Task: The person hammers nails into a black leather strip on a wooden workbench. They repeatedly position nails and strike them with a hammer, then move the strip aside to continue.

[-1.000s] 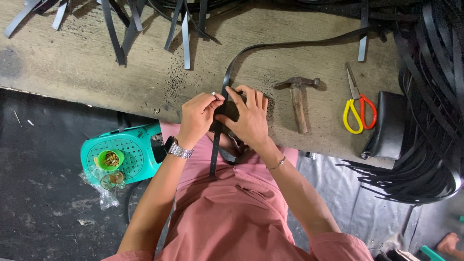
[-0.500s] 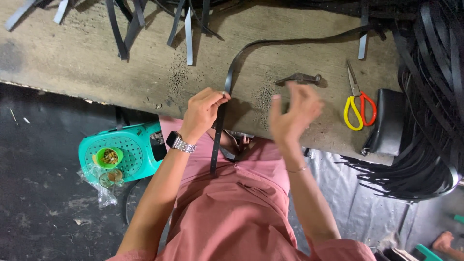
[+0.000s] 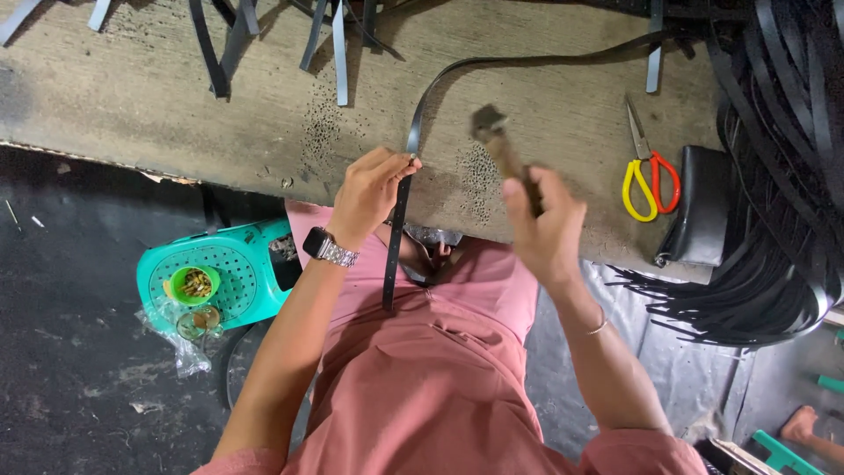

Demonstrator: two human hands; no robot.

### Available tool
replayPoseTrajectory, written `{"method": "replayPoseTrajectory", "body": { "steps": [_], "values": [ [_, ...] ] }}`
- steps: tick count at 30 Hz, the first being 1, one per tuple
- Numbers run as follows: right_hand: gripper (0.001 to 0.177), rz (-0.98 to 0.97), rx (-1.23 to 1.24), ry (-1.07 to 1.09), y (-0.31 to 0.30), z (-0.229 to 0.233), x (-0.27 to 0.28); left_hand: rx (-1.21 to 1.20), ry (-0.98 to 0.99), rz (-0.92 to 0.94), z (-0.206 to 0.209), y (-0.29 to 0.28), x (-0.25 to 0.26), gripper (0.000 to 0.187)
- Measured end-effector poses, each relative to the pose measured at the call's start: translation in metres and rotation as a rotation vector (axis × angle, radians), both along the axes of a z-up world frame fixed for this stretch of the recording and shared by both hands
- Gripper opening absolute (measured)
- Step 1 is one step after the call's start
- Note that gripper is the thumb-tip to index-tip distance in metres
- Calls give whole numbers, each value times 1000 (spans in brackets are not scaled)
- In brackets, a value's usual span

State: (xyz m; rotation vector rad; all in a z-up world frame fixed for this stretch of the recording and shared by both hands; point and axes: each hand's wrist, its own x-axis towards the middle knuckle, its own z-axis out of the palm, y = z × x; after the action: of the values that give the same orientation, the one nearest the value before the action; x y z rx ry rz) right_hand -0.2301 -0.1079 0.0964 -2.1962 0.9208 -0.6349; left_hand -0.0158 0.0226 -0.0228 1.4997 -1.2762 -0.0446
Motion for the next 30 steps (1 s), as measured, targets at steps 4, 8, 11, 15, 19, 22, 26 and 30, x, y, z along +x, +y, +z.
{"method": "replayPoseTrajectory", "body": {
  "steps": [4, 8, 11, 15, 19, 22, 26, 30],
  "values": [
    [45, 79, -222, 16, 15, -26, 5, 13, -75, 46, 10, 0, -2, 9],
    [33, 197, -250, 71, 22, -2, 20, 29, -103, 45, 3, 2, 0, 12],
    [38, 163, -309, 74, 16, -1, 11, 28, -114, 73, 10, 0, 0, 11],
    [50, 14, -918, 543, 16, -60, -29, 40, -97, 59, 16, 2, -2, 11],
    [33, 250, -143, 194, 27, 12, 28, 40, -132, 67, 3, 2, 3, 17],
    [29, 197, -39, 99, 15, 0, 16, 53, -150, 70, -3, 1, 0, 15],
    [33, 11, -214, 102, -4, -24, 5, 23, -51, 42, 3, 0, -2, 10],
    [29, -244, -468, 298, -25, -53, -4, 56, -13, 64, 16, -1, -4, 11]
  ]
}}
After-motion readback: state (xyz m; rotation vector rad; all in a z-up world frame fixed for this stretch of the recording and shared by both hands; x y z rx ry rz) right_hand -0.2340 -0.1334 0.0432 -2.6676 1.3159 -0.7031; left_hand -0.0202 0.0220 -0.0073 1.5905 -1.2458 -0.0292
